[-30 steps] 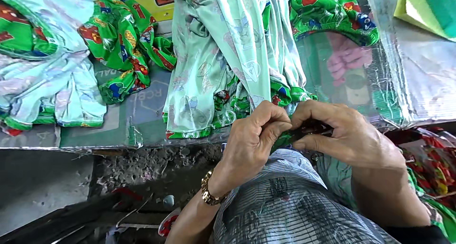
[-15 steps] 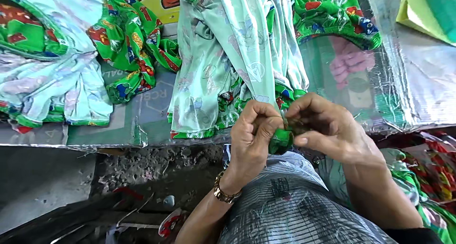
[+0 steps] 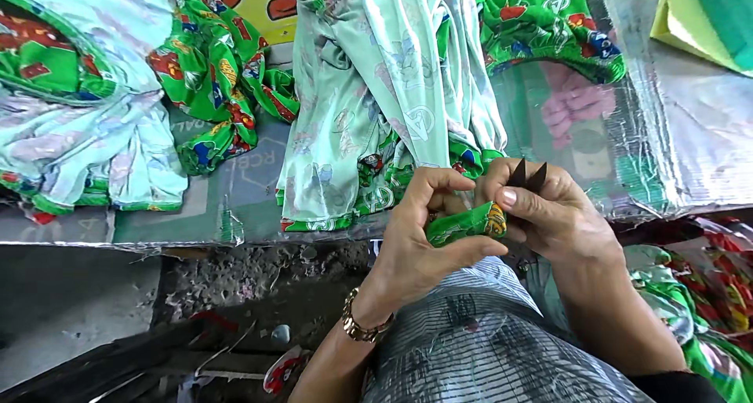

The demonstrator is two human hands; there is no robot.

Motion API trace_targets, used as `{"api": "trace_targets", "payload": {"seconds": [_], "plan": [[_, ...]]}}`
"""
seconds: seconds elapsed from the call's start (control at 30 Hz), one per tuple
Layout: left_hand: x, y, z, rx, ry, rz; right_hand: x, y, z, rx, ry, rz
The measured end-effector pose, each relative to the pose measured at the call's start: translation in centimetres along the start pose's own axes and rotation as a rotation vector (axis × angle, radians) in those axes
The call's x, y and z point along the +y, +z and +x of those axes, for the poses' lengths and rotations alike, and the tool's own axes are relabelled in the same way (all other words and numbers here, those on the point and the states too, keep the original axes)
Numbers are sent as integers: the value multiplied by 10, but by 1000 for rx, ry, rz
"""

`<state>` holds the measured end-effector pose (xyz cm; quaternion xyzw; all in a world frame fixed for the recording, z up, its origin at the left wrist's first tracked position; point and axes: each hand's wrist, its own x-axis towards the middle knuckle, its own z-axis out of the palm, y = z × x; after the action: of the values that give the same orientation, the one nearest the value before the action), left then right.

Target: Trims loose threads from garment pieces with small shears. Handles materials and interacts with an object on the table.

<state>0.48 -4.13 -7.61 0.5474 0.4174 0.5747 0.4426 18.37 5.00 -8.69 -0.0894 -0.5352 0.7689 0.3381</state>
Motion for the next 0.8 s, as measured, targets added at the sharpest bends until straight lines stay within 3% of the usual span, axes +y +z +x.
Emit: {"api": "trace_targets", "payload": {"seconds": [0.27,0.47,0.67,0.8], "plan": [[-6,8,2,40,392,579,2,-1,1,39,18,81],[-8,7,6,50,406,476,1,-2,1,24,38,147],[-12,11,2,163,504,848,4,-2,0,34,34,106],[-6,3,-3,222,531,620,4,-2,-1,74,44,68]]}}
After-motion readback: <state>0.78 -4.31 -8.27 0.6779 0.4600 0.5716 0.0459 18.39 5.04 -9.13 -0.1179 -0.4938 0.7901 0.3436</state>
